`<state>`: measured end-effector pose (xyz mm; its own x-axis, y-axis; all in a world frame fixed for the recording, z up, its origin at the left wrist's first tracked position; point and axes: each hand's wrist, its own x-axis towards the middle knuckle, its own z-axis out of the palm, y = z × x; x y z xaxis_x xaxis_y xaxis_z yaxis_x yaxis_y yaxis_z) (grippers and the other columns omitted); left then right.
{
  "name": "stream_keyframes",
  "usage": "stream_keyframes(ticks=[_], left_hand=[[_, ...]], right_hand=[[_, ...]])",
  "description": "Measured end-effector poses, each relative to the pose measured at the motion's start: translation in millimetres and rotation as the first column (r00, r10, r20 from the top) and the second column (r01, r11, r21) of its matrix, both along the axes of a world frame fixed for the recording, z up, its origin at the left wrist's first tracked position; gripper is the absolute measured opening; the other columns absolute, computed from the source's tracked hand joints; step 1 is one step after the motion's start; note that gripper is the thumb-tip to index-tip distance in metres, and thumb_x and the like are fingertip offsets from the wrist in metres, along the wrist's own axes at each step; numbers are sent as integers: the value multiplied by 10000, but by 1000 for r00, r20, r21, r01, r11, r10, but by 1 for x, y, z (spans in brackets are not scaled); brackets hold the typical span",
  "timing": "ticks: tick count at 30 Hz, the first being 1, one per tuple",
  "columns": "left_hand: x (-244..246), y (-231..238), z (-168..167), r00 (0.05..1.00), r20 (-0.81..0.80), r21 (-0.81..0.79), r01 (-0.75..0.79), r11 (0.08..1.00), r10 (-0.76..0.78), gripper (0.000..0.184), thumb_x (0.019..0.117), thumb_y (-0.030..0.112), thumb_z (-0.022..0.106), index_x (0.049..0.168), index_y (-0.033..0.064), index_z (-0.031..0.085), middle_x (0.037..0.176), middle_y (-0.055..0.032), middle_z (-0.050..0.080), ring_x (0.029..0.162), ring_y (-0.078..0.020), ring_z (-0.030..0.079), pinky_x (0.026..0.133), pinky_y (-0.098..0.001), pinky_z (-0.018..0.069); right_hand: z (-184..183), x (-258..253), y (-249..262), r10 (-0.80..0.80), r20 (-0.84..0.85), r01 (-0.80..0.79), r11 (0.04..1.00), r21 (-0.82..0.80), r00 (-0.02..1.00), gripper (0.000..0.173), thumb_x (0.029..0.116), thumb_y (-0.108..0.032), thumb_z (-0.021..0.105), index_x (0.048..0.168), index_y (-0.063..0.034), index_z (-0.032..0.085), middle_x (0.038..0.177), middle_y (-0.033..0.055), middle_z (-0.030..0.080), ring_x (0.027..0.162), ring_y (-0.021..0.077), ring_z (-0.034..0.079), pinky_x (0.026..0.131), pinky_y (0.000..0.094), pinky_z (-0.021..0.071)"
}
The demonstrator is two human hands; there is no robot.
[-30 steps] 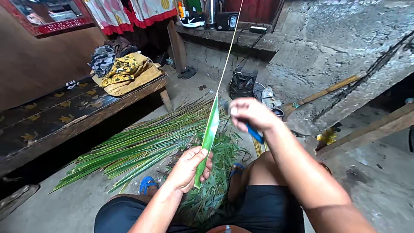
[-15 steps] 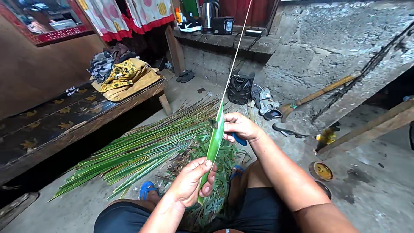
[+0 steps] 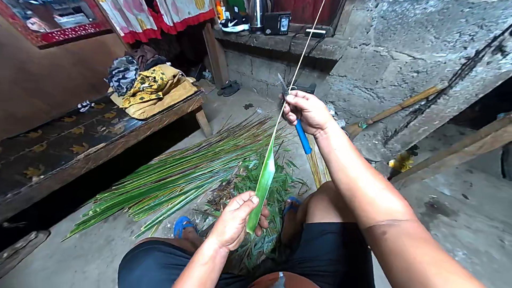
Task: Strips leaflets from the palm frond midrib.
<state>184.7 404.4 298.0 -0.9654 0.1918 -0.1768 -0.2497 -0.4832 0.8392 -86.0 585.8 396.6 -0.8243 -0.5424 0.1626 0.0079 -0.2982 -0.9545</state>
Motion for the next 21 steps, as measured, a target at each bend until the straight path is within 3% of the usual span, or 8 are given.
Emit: stream_keyframes(ticks=[3, 5, 7, 9, 11, 21], left_hand=[[-4, 8, 9, 992, 41, -11, -115, 993, 116, 264, 1106, 159, 387, 1093, 6, 601, 825, -102, 679, 558, -90, 618, 469, -186, 505], [-12, 9, 15, 986, 47, 5, -159, 987, 159, 258, 1110, 156, 386, 1104, 7, 596, 797, -75, 645, 513, -53, 555, 447, -158, 463], [-18, 8, 19, 991, 35, 19, -131, 991, 131, 251, 1110, 157, 375, 1108, 24, 588, 785, -44, 624, 498, -30, 514, 443, -145, 438], [-20, 10, 21, 997, 23, 38, -68, 997, 67, 248, 1106, 159, 369, 1095, 48, 590, 765, -15, 609, 494, -17, 495, 440, -142, 422], [-20, 12, 21, 999, 22, 72, -34, 997, 32, 241, 1101, 160, 375, 1080, 62, 594, 751, -2, 587, 488, -15, 480, 431, -141, 411], [-7, 17, 18, 999, 35, 85, -32, 996, 29, 252, 1096, 178, 397, 1057, 50, 611, 742, -6, 588, 470, -8, 476, 421, -131, 410]], right_hand=[[-18, 27, 10, 67, -21, -63, 985, 160, 998, 247, 1071, -215, 457, 1186, -54, 605, 685, 35, 618, 471, 78, 533, 430, 222, 471], [-42, 62, 16, 236, -22, -225, 947, 231, 971, 215, 1005, -262, 546, 1080, -81, 632, 660, 44, 626, 462, 98, 560, 426, 246, 489], [-68, 89, 19, 480, -41, -464, 865, 192, 877, 197, 1007, -258, 596, 1039, -81, 676, 680, -4, 654, 495, 64, 581, 449, 221, 495], [-88, 104, 16, 613, -66, -612, 790, 32, 788, 174, 1033, -223, 582, 1020, -77, 676, 703, -12, 667, 508, 45, 583, 455, 201, 483], [-98, 105, 15, 641, -96, -647, 760, -64, 762, 172, 1035, -210, 585, 1017, -69, 681, 717, -2, 676, 517, 44, 591, 459, 196, 484], [-94, 61, 8, 601, -152, -614, 787, -56, 785, 151, 1023, -151, 602, 1035, -53, 716, 722, 16, 703, 533, 37, 616, 483, 184, 505]])
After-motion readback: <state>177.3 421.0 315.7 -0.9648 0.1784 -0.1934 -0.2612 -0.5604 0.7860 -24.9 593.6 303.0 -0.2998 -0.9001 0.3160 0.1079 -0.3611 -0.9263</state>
